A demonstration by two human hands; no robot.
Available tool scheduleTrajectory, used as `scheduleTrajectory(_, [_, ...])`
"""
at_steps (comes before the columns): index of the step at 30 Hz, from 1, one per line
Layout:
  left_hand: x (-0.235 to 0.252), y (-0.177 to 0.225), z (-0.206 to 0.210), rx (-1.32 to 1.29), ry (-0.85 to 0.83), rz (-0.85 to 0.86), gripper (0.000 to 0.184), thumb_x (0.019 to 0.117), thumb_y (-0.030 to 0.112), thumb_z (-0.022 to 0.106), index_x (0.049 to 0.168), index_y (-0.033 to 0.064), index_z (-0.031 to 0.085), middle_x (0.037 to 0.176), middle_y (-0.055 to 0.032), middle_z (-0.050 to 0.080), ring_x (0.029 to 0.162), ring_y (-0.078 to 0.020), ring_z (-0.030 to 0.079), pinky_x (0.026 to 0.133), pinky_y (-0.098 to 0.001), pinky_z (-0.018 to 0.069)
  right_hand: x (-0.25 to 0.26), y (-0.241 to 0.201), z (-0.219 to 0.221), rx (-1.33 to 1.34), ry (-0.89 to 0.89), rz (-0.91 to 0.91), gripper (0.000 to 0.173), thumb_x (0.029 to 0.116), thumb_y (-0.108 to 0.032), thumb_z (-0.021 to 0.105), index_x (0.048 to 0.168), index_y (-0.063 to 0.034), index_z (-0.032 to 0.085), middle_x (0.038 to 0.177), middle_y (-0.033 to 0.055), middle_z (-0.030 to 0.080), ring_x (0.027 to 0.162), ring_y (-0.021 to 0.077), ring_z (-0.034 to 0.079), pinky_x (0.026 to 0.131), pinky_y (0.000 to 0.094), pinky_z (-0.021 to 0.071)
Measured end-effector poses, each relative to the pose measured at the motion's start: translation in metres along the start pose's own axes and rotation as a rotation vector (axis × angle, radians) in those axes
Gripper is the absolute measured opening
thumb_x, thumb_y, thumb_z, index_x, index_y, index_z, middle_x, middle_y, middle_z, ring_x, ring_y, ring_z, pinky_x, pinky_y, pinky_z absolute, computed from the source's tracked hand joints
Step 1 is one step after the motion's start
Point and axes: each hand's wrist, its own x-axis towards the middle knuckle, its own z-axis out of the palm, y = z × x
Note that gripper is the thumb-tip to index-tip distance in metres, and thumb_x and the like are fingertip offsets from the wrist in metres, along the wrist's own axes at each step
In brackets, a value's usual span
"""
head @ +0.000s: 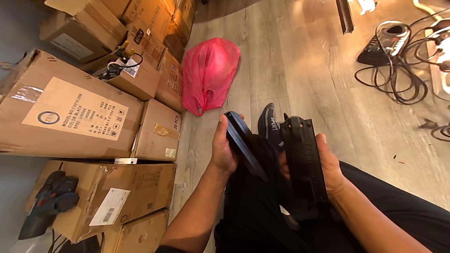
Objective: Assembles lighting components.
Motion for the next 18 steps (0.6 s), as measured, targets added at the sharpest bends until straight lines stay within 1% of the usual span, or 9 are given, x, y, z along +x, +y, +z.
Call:
scheduleTrajectory(3, [-0.002, 0.003, 0.005, 0.036, 0.067, -0.019, 0.055, 0.1028, 0.062, 0.038, 0.123, 0.0161, 0.061, 0.1, -0.0049, 0.069, 0.093, -0.0162, 0.069, 0.084, -0.0367, 0.0594, 0.0, -0.001, 0.001, 0.005, 0.012, 0.007, 0.075, 0.0831, -0.081, 0.056, 0.113, -0.0138, 0.071, 0.09, 0.0091, 0.072, 0.079, 0.0187, 0.072, 0.07, 0.0354, 0.0621])
scheduleTrajectory(7, [-0.004, 0.003, 0.007, 0.052, 0.097, -0.027, 0.055, 0.1013, 0.064, 0.04, 0.123, 0.0172, 0.059, 0.102, -0.003, 0.068, 0.094, -0.0148, 0.069, 0.085, -0.0374, 0.0592, 0.0, 0.0, 0.002, -0.001, 0.016, 0.021, 0.075, 0.0821, -0.082, 0.057, 0.112, -0.0145, 0.072, 0.089, 0.0079, 0.072, 0.079, 0.0179, 0.072, 0.07, 0.0344, 0.0618])
scheduleTrajectory(9, [-0.004, 0.002, 0.007, 0.041, 0.107, -0.033, 0.06, 0.0986, 0.068, 0.042, 0.124, 0.0167, 0.058, 0.101, -0.0031, 0.069, 0.094, -0.0153, 0.069, 0.085, -0.0377, 0.0592, 0.0, 0.0, 0.0, 0.008, -0.002, 0.017, 0.074, 0.0836, -0.081, 0.056, 0.113, -0.0145, 0.071, 0.089, 0.008, 0.072, 0.079, 0.018, 0.072, 0.071, 0.0345, 0.0616])
scheduleTrajectory(11, [-0.004, 0.0, 0.005, 0.06, 0.094, -0.034, 0.067, 0.0929, 0.075, 0.047, 0.125, 0.0164, 0.056, 0.101, -0.0035, 0.069, 0.095, -0.0159, 0.069, 0.086, -0.0379, 0.059, 0.0, 0.001, -0.001, 0.01, 0.015, 0.017, 0.075, 0.0829, -0.081, 0.056, 0.113, -0.0143, 0.071, 0.089, 0.0083, 0.072, 0.078, 0.0181, 0.072, 0.07, 0.035, 0.0617])
scheduleTrajectory(13, [-0.004, -0.003, 0.0, 0.249, 0.027, 0.028, 0.08, 0.086, 0.08, 0.053, 0.13, 0.0146, 0.05, 0.105, -0.0035, 0.07, 0.097, -0.0154, 0.069, 0.088, -0.0372, 0.0585, -0.001, 0.0, 0.0, -0.028, 0.075, 0.007, 0.076, 0.0814, -0.082, 0.057, 0.113, -0.015, 0.07, 0.09, 0.0083, 0.072, 0.078, 0.0183, 0.072, 0.07, 0.0359, 0.0623])
scheduleTrajectory(14, [-0.004, -0.004, -0.002, 0.419, -0.015, 0.109, 0.083, 0.0859, 0.079, 0.056, 0.133, 0.0109, 0.048, 0.104, -0.0028, 0.07, 0.095, -0.0138, 0.068, 0.085, -0.0355, 0.0583, -0.001, -0.001, 0.001, -0.059, 0.12, -0.002, 0.076, 0.081, -0.082, 0.058, 0.115, -0.0155, 0.069, 0.091, 0.008, 0.073, 0.079, 0.0184, 0.073, 0.07, 0.0364, 0.0627])
scheduleTrajectory(16, [-0.006, -0.003, 0.0, 0.768, -0.041, 0.33, 0.066, 0.0885, 0.062, 0.069, 0.123, 0.0076, 0.055, 0.093, 0.0024, 0.068, 0.08, -0.0066, 0.065, 0.071, -0.0273, 0.0572, 0.0, -0.004, 0.007, -0.179, 0.241, -0.017, 0.075, 0.0818, -0.082, 0.057, 0.12, -0.0187, 0.065, 0.095, 0.0048, 0.074, 0.084, 0.0156, 0.073, 0.072, 0.0346, 0.0634])
scheduleTrajectory(17, [-0.007, -0.002, 0.001, 0.907, -0.009, 0.404, 0.06, 0.0836, 0.055, 0.078, 0.118, 0.0089, 0.061, 0.091, 0.0026, 0.067, 0.078, -0.0069, 0.064, 0.069, -0.0283, 0.0572, 0.001, -0.007, 0.012, -0.261, 0.308, -0.006, 0.073, 0.0839, -0.083, 0.053, 0.122, -0.021, 0.065, 0.099, 0.0016, 0.075, 0.089, 0.0121, 0.074, 0.076, 0.032, 0.0636])
scheduleTrajectory(18, [-0.009, -0.001, 0.003, 1.036, 0.041, 0.429, 0.06, 0.0777, 0.055, 0.082, 0.115, 0.0112, 0.064, 0.094, 0.0017, 0.066, 0.081, -0.0091, 0.063, 0.071, -0.032, 0.0569, 0.003, -0.01, 0.016, -0.359, 0.384, 0.028, 0.073, 0.0875, -0.083, 0.046, 0.124, -0.0225, 0.063, 0.103, -0.001, 0.075, 0.094, 0.0091, 0.073, 0.08, 0.0298, 0.0632])
